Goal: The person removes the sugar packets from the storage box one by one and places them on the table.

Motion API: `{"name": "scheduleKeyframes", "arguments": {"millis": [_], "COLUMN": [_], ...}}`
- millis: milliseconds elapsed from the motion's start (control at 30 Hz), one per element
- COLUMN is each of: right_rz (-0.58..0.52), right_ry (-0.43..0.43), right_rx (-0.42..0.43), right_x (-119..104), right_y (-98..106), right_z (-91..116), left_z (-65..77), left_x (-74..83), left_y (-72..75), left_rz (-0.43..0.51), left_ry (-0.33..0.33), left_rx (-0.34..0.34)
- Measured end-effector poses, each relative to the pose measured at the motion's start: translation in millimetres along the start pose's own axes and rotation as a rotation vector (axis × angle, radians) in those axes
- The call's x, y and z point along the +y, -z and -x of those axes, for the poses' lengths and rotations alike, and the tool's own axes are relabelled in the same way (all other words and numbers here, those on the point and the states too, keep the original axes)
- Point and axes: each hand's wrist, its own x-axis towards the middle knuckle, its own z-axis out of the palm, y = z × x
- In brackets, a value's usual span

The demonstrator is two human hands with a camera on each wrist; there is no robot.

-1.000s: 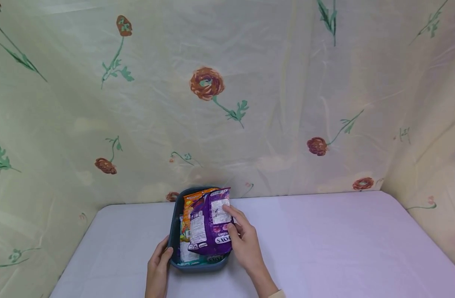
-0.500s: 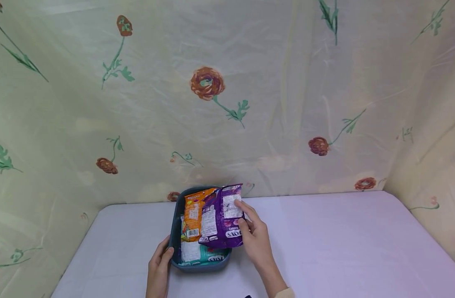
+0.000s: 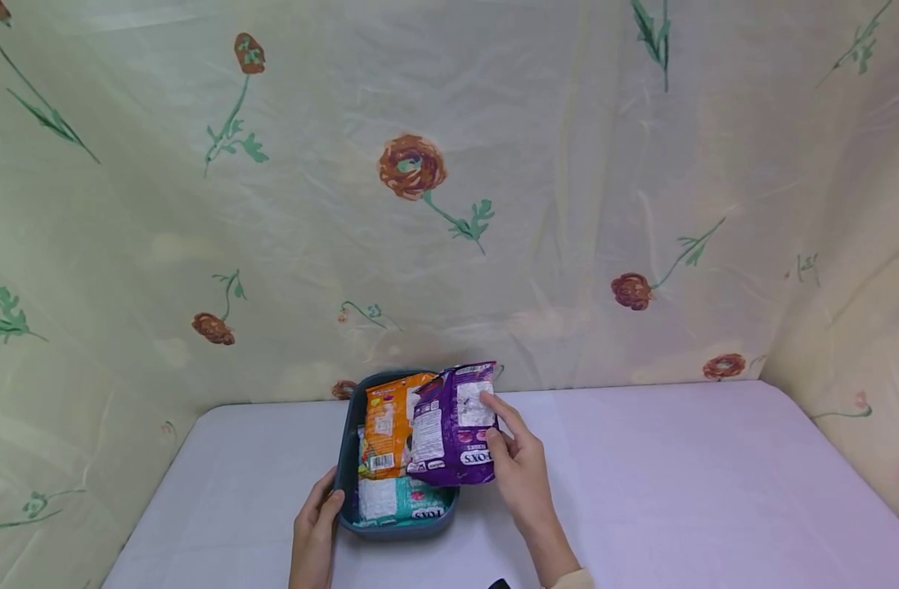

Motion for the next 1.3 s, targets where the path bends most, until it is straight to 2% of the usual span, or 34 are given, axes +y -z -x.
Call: {"name": "scheduleKeyframes", "arguments": {"millis": [267,400,633,1033,1300], "right_rz": [0.048,0.07,0.042,0.017,0.033], "right_ry": [-0.051,-0.035,-0.034,-0.037,-0.076], "right_rx": [0.026,0.056,0.064,0.105,0.112], "right_x": [-2,-2,-3,2,7], "right_y": [9,14,23,33,40], "right_z": [-1,-3,-6,-10,-12], "left_z": [-0.5,-3.1,-4.0,-3.5,-1.3], "left_x": [-1.8,-0.6,-1.3,-0.7,-0.3], "left_y": [0.8,-0.6,-2.3,0.0,-0.5], "left_rz": [0.016,0.048,0.062,0.036,0.019], "left_ry": [0.008,0.02,0.041,0.011,0.001], "left_rx": [-0.007,-0.016,0.0,-0.009,-0.004]}}
